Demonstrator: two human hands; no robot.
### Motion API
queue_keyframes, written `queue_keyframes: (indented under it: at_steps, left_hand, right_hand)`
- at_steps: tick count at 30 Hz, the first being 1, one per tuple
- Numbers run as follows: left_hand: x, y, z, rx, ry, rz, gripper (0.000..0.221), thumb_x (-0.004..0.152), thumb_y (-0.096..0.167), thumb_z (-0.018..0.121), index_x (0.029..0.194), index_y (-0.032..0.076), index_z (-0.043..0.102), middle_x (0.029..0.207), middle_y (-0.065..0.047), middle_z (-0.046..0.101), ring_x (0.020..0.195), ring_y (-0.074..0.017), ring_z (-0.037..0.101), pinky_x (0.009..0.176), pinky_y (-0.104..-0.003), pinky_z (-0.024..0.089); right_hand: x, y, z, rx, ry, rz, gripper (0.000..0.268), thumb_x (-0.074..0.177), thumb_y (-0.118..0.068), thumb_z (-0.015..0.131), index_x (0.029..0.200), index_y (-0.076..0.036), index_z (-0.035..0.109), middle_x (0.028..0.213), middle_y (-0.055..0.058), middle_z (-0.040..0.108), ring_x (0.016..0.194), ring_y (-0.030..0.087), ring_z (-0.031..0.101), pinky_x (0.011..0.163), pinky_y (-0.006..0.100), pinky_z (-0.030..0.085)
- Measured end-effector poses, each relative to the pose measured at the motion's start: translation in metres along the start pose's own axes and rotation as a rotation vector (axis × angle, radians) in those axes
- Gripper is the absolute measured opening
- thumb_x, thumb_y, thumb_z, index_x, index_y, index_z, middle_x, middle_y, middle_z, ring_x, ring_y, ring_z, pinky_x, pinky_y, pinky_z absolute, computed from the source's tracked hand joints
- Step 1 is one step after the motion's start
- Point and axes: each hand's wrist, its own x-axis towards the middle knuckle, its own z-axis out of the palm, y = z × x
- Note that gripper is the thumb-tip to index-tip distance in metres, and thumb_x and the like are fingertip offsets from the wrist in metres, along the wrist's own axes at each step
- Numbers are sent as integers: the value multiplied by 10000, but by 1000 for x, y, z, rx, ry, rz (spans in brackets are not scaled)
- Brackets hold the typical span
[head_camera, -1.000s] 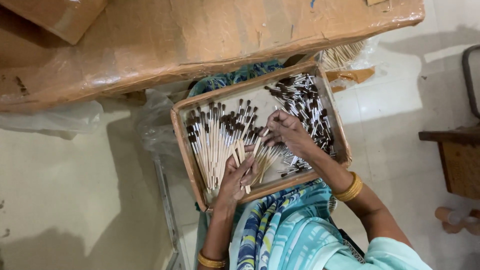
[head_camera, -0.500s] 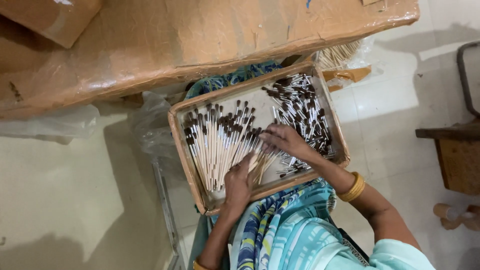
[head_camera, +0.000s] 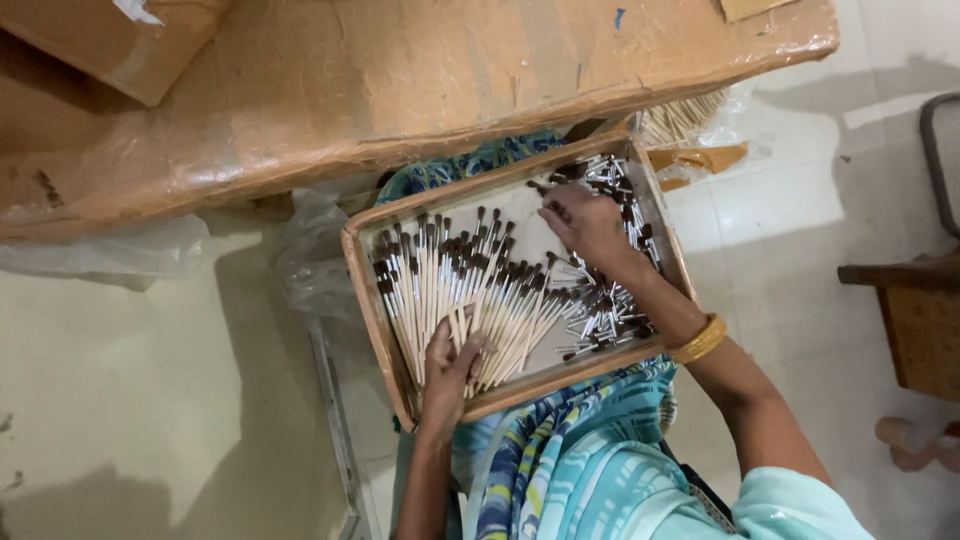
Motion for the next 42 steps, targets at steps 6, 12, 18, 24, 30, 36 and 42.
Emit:
queue_keyframes:
  at_steps: [6,12,18,24,30,36,42]
  left_hand:
    - [26,-26,15,-561,-397,-55,309,1045,102,620,1338,3,623,794,-111,715,431,-40,434,361,-195,294]
    - [20,-9,28,-626,-395,-137,229,1048,102,609,1257,9,626,759,-122,703,433,-36,409,369,-184,273]
    - [13,3,40,-175,-200,-80,187,1027,109,616,1192,29,652,686,-16,606,489,-47,450,389,-196,303]
    - [23,-66,12,701,-97,371,294,1006,109,558,1284,18,587,765,-55,720,617,-78,660,538,-233,504]
    - [0,-25,-5,577,85,11,332,1024,159,513,1333,84,607,882,-67,769,589,-104,649,473,-319,520]
    - [7,-83,-38,226,58,-92,346,1077,221,572,1338,18,675,783,-35,651,643,-86,566,556,-262,492]
    - [16,-25,-3,-148,-125,-72,443,986,119,616,1416,62,527,777,-45,661,510,-41,431,428,-231,336]
  right_hand:
    - [-30,-39,-13,1207,-300,687,138,1022,-196,637,995,-67,677,887,109,747,743,167,745,646,299,665]
    - [-44,-45,-13,1435,-327,843,112,1021,-174,626,968,-76,633,929,153,779,747,159,737,633,296,637]
    - [-42,-51,-18,1164,-422,711,146,1002,-192,645,964,-55,675,887,121,778,687,128,697,613,262,616]
    - [-49,-49,6,1077,-553,890,222,971,-242,654,902,-31,662,766,80,738,655,127,728,601,245,644]
    - [-42,33,48,72,-167,175,267,1043,-141,600,824,10,581,725,147,545,609,198,477,492,402,389]
    - [-8,37,52,-517,-424,-79,399,824,-306,740,831,62,585,772,234,574,771,347,588,666,472,479]
    - [-8,11,12,22,-24,123,261,903,-166,771,1110,-22,702,936,179,724,780,298,695,647,407,566]
